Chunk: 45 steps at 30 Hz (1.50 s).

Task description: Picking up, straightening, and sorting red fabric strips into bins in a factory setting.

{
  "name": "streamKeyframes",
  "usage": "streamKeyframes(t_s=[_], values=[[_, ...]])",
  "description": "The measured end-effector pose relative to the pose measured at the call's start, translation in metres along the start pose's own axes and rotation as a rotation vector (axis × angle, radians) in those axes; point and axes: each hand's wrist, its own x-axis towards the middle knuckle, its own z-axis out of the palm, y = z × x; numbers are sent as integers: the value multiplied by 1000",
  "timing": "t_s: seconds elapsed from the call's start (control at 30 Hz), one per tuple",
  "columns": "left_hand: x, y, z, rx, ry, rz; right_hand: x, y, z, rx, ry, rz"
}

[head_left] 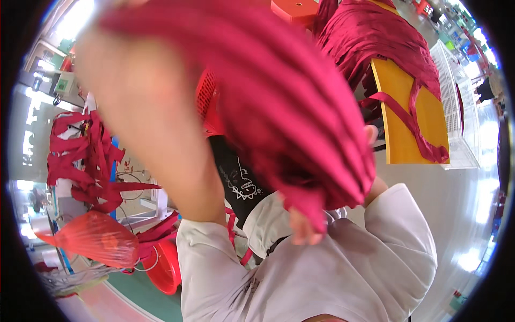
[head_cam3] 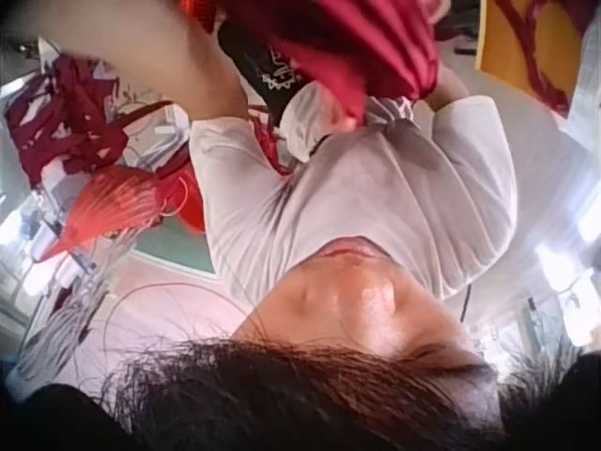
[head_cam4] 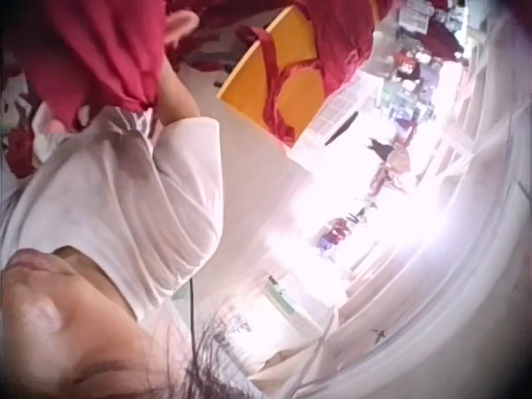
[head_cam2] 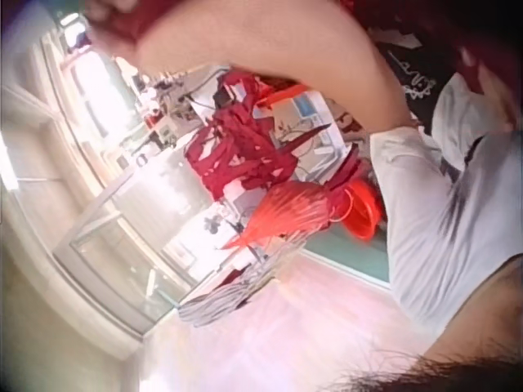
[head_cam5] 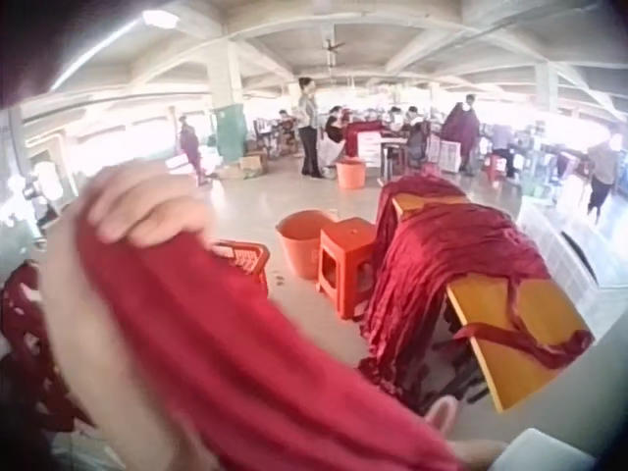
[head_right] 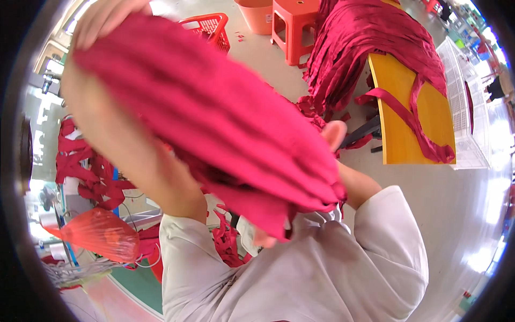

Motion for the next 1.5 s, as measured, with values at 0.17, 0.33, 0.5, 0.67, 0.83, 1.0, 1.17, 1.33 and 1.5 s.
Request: streamKeyframes(t_s=[0.17, 0.33, 0.5, 0.67, 0.83, 1.0, 1.17, 1.33, 1.5], values=[[18, -34, 25, -93, 96, 226, 3, -121, 160, 226, -34, 121], [27, -23, 17, -27, -95, 38, 5, -200, 240, 372, 122, 310], [104, 37, -45, -436, -910, -109, 130, -184, 237, 552, 307, 505], [37, -21, 32, 111, -168, -126, 125, -251, 227, -270, 858, 1103], [44, -27, 15, -130, -241, -134, 160, -302, 233, -1537, 1687, 1020], [49, -43, 47, -174, -375, -107, 139, -294, 265, -2177, 1743, 1007], [32, -75, 83, -45, -463, -81, 116, -284, 306, -2066, 2011, 964], [46, -107, 72, -120, -430, -238, 132, -394, 342, -2409, 1945, 1027], [61, -110, 59, -147, -449, -348, 159, -451, 340, -2737, 1686, 869]])
